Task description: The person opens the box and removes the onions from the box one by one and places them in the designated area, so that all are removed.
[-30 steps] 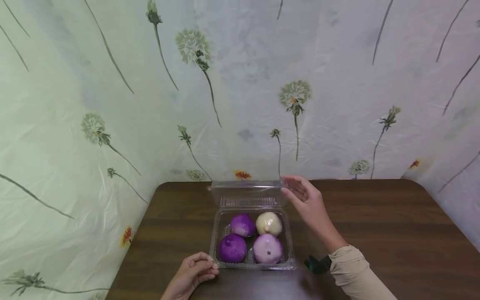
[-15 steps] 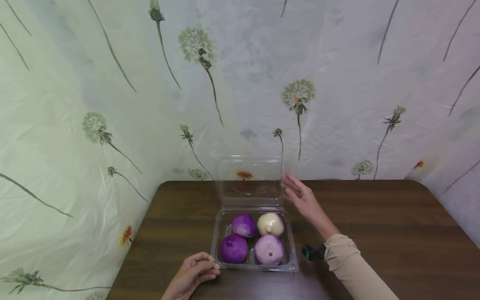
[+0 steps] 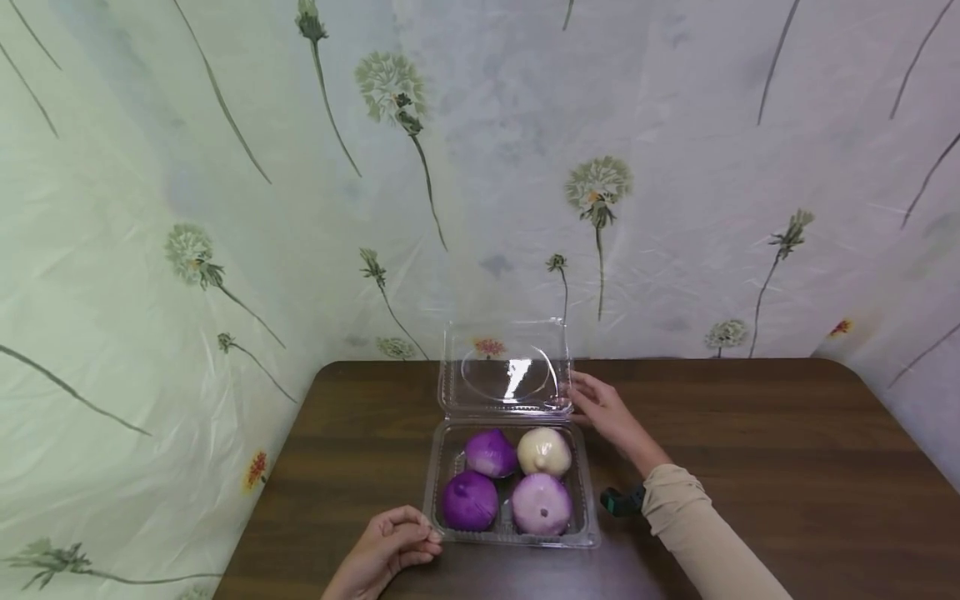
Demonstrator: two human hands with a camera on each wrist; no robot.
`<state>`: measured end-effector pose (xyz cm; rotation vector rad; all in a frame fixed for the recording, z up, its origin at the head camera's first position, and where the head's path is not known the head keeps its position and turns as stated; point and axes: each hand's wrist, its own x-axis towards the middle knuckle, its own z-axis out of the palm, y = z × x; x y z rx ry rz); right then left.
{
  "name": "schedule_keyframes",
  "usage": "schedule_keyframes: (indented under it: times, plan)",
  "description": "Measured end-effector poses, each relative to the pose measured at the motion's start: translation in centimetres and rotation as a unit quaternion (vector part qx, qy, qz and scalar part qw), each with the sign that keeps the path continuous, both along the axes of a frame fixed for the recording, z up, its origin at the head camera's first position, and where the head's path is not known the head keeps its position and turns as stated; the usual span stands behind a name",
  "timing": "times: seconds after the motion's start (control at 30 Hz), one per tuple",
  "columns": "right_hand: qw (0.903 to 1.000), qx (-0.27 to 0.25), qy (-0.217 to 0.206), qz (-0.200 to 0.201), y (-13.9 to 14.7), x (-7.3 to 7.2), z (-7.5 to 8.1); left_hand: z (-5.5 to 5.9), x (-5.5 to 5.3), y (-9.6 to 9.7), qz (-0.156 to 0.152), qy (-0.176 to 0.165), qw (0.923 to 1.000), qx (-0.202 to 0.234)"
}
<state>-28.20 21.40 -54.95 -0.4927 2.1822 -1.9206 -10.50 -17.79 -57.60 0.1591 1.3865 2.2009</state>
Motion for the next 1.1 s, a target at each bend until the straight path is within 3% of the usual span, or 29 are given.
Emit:
schedule_keyframes:
  times: [0.27, 0.57, 0.9, 1.1]
  plan:
    - [0.9965, 0.019, -0.079, 0.020, 0.75, 0.27, -0.45, 0.00, 0.05, -0.13, -0.020, 0.014, 0.9997, 0.000]
    - [0.9885, 0.033, -0.145, 0.025, 0.90, 0.23, -0.19, -0.14, 0.03, -0.30, -0.050, 0.044, 0.9973, 0.030]
    - [0.9882, 0.044, -0.146, 0.008, 0.80, 0.24, -0.24, -0.19, 0.10, -0.18, -0.052, 0.045, 0.9970, 0.035]
    - [0.9888, 0.076, -0.129, -0.009, 0.75, 0.61, 0.25, 0.10, 0.17, -0.10, -0.049, 0.035, 0.9978, 0.027]
